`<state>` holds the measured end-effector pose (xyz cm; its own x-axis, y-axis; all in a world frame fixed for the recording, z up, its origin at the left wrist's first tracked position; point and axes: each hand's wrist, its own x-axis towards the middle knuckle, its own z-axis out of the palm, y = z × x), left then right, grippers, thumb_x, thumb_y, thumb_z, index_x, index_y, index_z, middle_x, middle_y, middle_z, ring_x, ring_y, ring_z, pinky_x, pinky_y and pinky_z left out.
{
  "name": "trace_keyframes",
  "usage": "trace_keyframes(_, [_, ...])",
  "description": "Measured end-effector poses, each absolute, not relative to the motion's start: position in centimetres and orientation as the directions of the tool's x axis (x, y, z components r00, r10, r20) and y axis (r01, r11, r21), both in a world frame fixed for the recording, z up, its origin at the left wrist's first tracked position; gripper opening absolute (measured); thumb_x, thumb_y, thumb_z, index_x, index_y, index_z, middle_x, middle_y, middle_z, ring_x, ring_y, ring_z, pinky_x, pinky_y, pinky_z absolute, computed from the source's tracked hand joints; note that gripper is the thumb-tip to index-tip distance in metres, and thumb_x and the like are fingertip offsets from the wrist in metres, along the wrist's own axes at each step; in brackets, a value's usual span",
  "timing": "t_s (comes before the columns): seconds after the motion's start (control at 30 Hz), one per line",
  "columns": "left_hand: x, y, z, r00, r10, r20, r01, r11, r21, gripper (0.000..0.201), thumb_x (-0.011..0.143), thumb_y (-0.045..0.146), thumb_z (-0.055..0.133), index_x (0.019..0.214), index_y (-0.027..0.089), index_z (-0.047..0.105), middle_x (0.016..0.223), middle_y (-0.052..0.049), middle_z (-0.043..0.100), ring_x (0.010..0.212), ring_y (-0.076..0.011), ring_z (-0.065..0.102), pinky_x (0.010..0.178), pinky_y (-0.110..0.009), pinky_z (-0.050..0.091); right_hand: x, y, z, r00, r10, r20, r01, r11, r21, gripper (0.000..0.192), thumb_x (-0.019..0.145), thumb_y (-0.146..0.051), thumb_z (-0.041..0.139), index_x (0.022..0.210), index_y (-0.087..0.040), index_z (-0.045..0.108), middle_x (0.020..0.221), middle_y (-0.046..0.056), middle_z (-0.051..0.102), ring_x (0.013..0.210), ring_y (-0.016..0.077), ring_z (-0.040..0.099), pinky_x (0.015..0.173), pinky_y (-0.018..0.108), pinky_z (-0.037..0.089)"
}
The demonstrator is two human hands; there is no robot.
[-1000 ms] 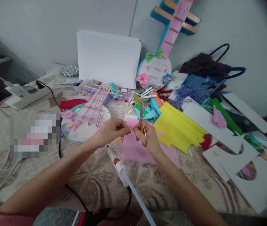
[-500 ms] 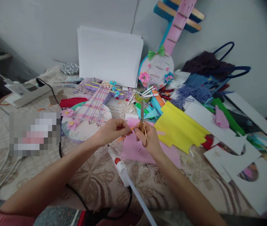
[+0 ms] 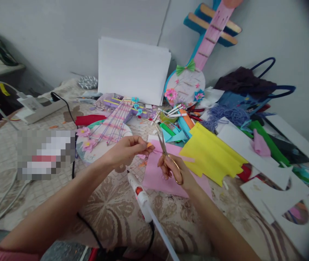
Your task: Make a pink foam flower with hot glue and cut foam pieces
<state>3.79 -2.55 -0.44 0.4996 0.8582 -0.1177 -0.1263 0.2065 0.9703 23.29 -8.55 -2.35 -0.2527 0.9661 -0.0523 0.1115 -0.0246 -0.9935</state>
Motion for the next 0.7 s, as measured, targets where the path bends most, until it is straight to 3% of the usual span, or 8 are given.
trace_keyframes(0.2, [2.8,-1.8,-0.4,0.538,0.828,-0.160,-0.189,0.304,0.934,0.021,0.072,0.029,0.069,0.068,0.014,0.054,0.088,-0.007,0.069,0.087,-0.0152,0.065,0.084,-0.029,0.050,24.5,-9.5,-2.5,-0.368,0.919,-0.144,0.234,-0.059,-0.970,0.036,0.086,-0.049,0.044,0.074,-0.016,0.055,0.050,-0.005,0.044,0.039,0.0082,0.042,0.041,0.021,0.035])
trace_keyframes(0.47, [2.3,-1.7,0.1,0.603,0.775,-0.190,-0.162,0.352,0.922,0.017,0.069,0.020,0.071,0.066,0.012,0.056,0.081,-0.007,0.070,0.079,-0.0123,0.066,0.072,-0.019,0.051,24.7,-9.7,-2.2,-0.385,0.902,-0.196,0.371,-0.044,-0.928,0.036,0.085,-0.048,0.046,0.070,-0.016,0.052,0.044,-0.007,0.039,0.034,0.0071,0.038,0.035,0.019,0.031])
trace_keyframes(0.7, [2.1,-1.4,-0.6,0.661,0.730,-0.176,-0.220,0.412,0.884,0.018,0.070,0.025,0.071,0.070,0.012,0.059,0.082,-0.005,0.069,0.080,-0.0121,0.066,0.076,-0.022,0.051,24.8,-9.5,-2.6,-0.357,0.908,-0.218,0.428,-0.048,-0.902,0.036,0.084,-0.048,0.048,0.064,-0.018,0.045,0.045,-0.007,0.040,0.031,0.0060,0.039,0.032,0.017,0.029])
